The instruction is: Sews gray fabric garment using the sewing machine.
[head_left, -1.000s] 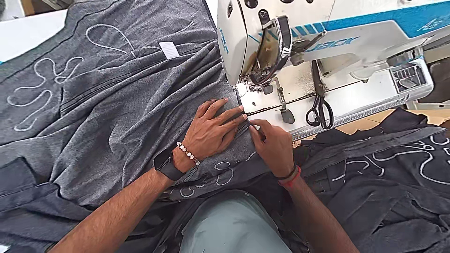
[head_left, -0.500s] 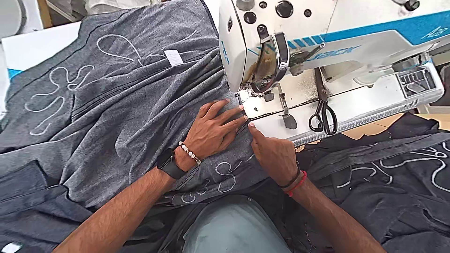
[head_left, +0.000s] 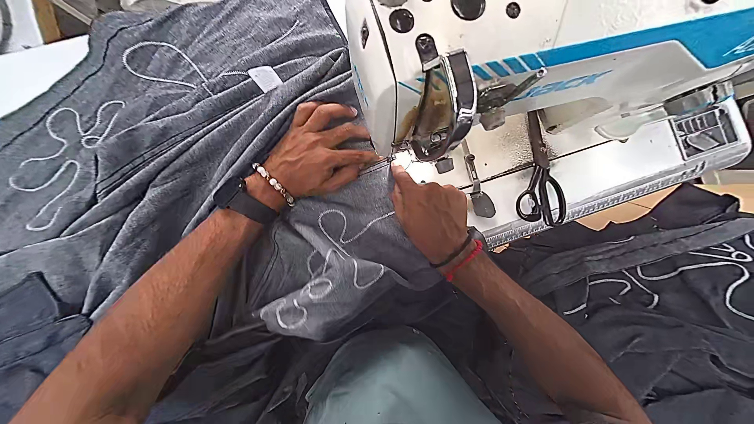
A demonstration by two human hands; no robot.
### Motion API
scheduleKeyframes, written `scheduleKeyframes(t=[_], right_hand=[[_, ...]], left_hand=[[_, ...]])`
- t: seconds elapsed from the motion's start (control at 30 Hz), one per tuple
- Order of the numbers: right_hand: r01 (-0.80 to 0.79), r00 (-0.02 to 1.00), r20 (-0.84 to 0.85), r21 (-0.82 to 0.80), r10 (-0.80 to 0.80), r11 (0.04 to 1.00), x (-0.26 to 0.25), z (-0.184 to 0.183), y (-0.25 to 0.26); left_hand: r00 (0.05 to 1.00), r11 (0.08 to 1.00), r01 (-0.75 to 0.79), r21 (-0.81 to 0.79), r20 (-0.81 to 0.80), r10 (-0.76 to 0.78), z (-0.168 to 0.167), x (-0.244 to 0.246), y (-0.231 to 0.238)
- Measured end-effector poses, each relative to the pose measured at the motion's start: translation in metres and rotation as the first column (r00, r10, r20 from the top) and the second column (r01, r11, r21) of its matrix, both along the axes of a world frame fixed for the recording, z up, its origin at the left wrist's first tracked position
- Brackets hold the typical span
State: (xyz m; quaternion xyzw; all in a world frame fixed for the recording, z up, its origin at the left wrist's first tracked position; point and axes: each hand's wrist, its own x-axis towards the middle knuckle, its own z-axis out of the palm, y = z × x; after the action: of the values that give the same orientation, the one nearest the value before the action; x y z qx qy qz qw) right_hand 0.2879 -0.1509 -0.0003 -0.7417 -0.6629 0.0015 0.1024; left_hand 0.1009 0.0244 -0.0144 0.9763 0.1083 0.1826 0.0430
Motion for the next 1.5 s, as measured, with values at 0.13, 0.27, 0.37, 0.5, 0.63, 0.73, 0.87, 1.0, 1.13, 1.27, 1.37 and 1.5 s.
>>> scheduleKeyframes(t=[0.13, 0.27, 0.37, 0.5, 0.63, 0.73, 0.87, 1.0, 1.13, 1.27, 1.37, 1.5], right_hand=[[0.017, 0.998, -0.063, 0.052, -0.014, 0.998, 0.001, -0.008, -0.004], [0.103, 0.982, -0.174, 0.190, -0.069, 0.976, -0.001, -0.019, -0.005], [0.207, 0.948, -0.278, 0.160, -0.157, 0.965, -0.001, -0.016, -0.006], [0.184, 0.915, -0.368, 0.022, -0.163, 0.983, 0.000, -0.004, -0.010], [0.209, 0.921, -0.333, -0.011, -0.200, 0.978, -0.017, -0.005, -0.012], [0.242, 0.919, -0.329, 0.039, -0.217, 0.969, -0.016, -0.008, -0.014], [0.157, 0.962, -0.240, 0.076, -0.134, 0.985, -0.010, -0.009, -0.021], [0.101, 0.983, -0.159, 0.041, -0.093, 0.994, -0.010, -0.009, -0.023], [0.124, 0.985, -0.123, 0.009, -0.122, 0.992, -0.013, -0.006, -0.014], [0.155, 0.985, -0.073, 0.002, -0.154, 0.988, -0.016, -0.004, -0.005], [0.144, 0.989, -0.050, 0.155, -0.138, 0.977, -0.019, -0.018, -0.018], [0.142, 0.990, -0.029, 0.159, -0.139, 0.977, -0.020, -0.031, -0.041]], left_hand=[[0.988, 0.993, -0.104, 0.059, -0.106, 0.110, 0.016, 0.001, -0.014], [0.706, 0.737, -0.676, -0.010, -0.297, 0.643, 0.056, -0.005, -0.133], [0.498, 0.514, -0.855, -0.067, -0.383, 0.778, 0.034, -0.026, -0.199], [0.688, 0.675, -0.713, -0.192, -0.377, 0.620, -0.002, -0.091, -0.153], [0.751, 0.798, -0.581, -0.161, -0.484, 0.449, 0.030, -0.095, -0.088], [0.873, 0.855, -0.470, -0.220, -0.255, 0.415, 0.051, -0.035, -0.100], [0.930, 0.892, -0.367, -0.266, -0.110, 0.350, 0.017, 0.014, -0.106], [0.901, 0.900, -0.424, -0.107, -0.152, 0.406, 0.008, 0.015, -0.105], [0.881, 0.894, -0.446, -0.043, -0.198, 0.430, 0.005, 0.013, -0.095], [0.846, 0.870, -0.493, -0.005, -0.235, 0.479, 0.016, 0.014, -0.107], [0.746, 0.776, -0.631, -0.023, -0.293, 0.598, 0.026, 0.000, -0.141], [0.704, 0.748, -0.662, -0.052, -0.385, 0.597, 0.002, -0.056, -0.112]])
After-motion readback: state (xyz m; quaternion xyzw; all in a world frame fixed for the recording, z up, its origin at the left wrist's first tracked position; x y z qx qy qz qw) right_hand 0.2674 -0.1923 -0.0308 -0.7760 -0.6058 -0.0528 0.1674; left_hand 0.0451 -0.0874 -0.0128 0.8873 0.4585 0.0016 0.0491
